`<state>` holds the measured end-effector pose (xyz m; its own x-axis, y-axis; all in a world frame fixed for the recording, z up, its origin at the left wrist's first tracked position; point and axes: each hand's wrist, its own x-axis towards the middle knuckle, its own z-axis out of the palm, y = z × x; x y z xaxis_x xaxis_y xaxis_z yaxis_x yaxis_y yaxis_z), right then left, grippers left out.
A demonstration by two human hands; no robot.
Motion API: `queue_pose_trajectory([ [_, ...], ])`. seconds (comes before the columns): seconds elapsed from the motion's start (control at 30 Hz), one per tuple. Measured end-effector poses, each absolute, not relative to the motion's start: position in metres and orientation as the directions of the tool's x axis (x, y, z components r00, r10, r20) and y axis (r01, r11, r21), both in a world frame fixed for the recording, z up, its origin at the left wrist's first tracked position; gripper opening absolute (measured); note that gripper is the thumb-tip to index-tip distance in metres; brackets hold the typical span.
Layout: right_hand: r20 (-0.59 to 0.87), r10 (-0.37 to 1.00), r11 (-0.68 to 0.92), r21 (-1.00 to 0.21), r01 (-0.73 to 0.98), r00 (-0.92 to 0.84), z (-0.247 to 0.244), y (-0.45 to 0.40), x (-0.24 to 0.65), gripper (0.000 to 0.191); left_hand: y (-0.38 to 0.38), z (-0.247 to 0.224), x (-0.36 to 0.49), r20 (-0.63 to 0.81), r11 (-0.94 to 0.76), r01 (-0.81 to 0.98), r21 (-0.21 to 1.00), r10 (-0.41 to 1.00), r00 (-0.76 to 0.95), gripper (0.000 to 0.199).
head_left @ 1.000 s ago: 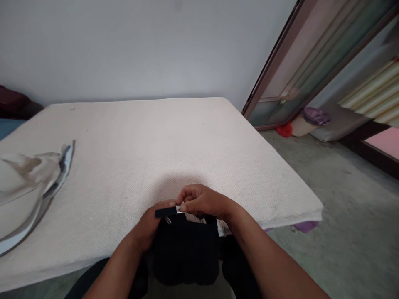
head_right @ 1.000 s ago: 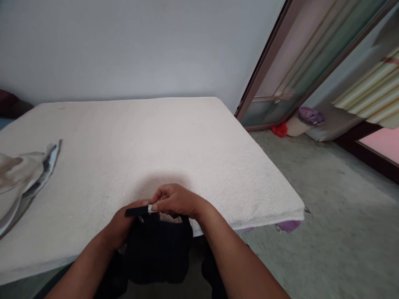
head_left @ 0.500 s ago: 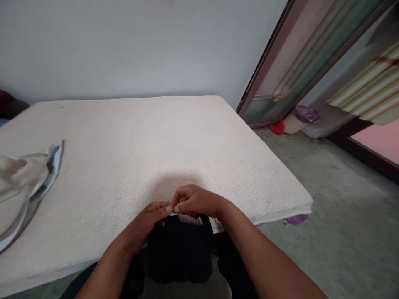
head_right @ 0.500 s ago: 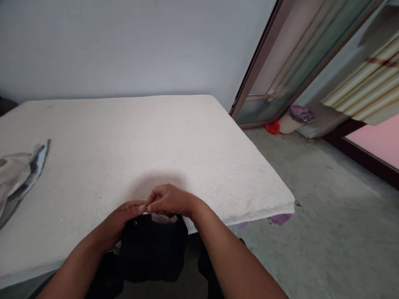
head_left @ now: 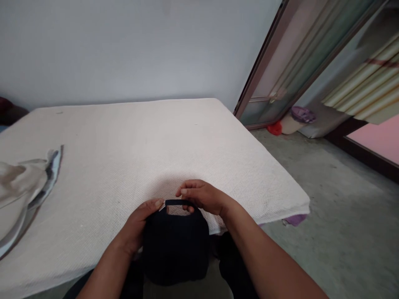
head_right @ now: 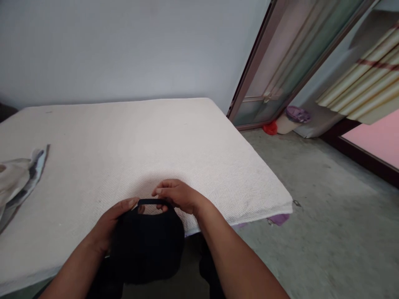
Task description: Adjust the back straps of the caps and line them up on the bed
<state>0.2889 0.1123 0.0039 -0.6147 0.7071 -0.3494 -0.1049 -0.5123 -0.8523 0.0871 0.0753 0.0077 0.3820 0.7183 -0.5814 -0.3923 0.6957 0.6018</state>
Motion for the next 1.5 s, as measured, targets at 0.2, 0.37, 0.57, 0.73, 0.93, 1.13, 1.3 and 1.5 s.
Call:
queue_pose_trajectory([
  [0.2, -0.299, 0.775, -0.504, -0.824, -0.259, -0.556, 0.008, 0.112, 0.296, 0.012, 0.076, 0.006, 0.092, -0.562, 0.698, -0.494, 0.518, 0.713, 0.418, 0.012],
  [0.37, -0.327, 0.838, -0.495, -0.793, -0.356, -0.437, 0.011, 0.116, 0.295, 0.014, 0.080, 0.003, 0.095, -0.603, 0.754, -0.456, 0.473, 0.654, 0.457, 0.019],
  [0.57, -0.282, 0.831, -0.446, -0.853, -0.270, -0.480, 0.010, 0.117, 0.289, 0.013, 0.091, 0.014, 0.076, -0.585, 0.747, -0.473, 0.467, 0.662, 0.468, 0.037],
  [0.73, -0.243, 0.834, -0.406, -0.878, -0.253, -0.495, 0.012, 0.113, 0.284, 0.012, 0.092, 0.014, 0.067, -0.534, 0.721, -0.424, 0.548, 0.691, 0.486, 0.037],
  [0.93, -0.295, 0.834, -0.447, -0.856, -0.259, -0.466, 0.011, 0.116, 0.279, 0.015, 0.086, 0.007, 0.075, -0.477, 0.665, -0.389, 0.637, 0.738, 0.478, 0.015],
  [1.13, -0.277, 0.803, -0.484, -0.820, -0.305, -0.528, 0.015, 0.115, 0.275, 0.017, 0.093, 0.010, 0.060, -0.516, 0.551, -0.669, 0.499, 0.809, 0.281, 0.011],
  [1.3, -0.220, 0.874, -0.435, -0.750, -0.497, -0.433, 0.019, 0.118, 0.280, 0.022, 0.103, 0.015, 0.052, -0.497, 0.466, -0.750, 0.468, 0.841, 0.212, 0.017],
  [1.5, -0.255, 0.953, -0.299, -0.696, -0.653, -0.165, 0.013, 0.134, 0.288, 0.025, 0.103, 0.003, 0.053, -0.406, 0.539, -0.719, 0.439, 0.833, 0.376, 0.040],
])
